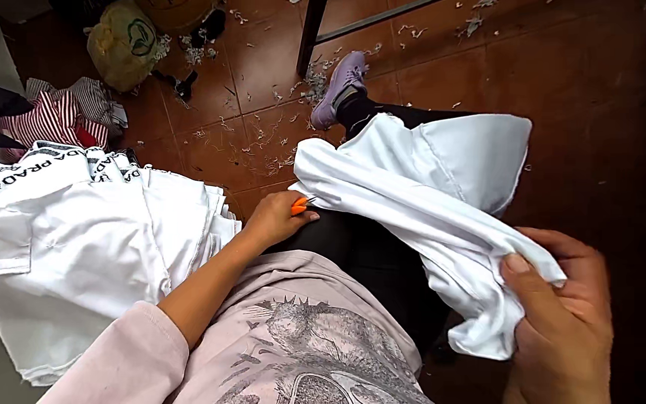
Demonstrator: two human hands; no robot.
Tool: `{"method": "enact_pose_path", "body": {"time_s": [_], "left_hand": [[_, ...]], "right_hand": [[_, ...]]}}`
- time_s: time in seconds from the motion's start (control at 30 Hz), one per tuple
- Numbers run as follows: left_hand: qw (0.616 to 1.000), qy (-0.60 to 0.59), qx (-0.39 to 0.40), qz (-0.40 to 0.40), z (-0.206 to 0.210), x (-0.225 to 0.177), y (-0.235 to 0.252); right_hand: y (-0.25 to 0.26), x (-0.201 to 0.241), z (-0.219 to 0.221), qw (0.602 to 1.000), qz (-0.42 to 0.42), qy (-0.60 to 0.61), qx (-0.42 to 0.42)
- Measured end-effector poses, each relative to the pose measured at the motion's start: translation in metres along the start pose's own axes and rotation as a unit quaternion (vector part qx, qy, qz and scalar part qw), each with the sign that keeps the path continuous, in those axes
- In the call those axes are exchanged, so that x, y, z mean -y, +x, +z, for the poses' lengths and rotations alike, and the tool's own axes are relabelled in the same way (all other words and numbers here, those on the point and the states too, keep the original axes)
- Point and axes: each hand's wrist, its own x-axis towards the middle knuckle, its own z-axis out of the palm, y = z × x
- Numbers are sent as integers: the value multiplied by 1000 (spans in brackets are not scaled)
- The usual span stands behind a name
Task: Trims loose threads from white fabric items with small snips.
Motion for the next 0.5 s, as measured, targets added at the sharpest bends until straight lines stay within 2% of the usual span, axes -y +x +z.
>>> {"method": "enact_pose_path", "body": {"time_s": [0.1,0.13,0.2,0.27,0.37,0.43,0.5], "left_hand": [[998,5,-31,61,0,-3,-4],[995,-27,-43,85,-5,-3,-9],[984,-121,-50,125,-21,-5,-23],[961,-223,-42,155,-43,-8,-36],[942,-275,-53,185,-79,-16,-48],[947,-225,-124,194,-101,-20,-43],[942,-98,-263,186,-119,-24,-30]], "right_hand": [[-22,15,-27,993,90,27,69],[-28,19,-38,985,126,-9,117],[-37,19,-50,949,132,-214,191],[-40,20,-44,893,75,-392,208],[-27,25,1,891,-113,-416,140],[-11,25,57,881,-244,-379,147],[9,18,108,847,-283,-395,215]]}}
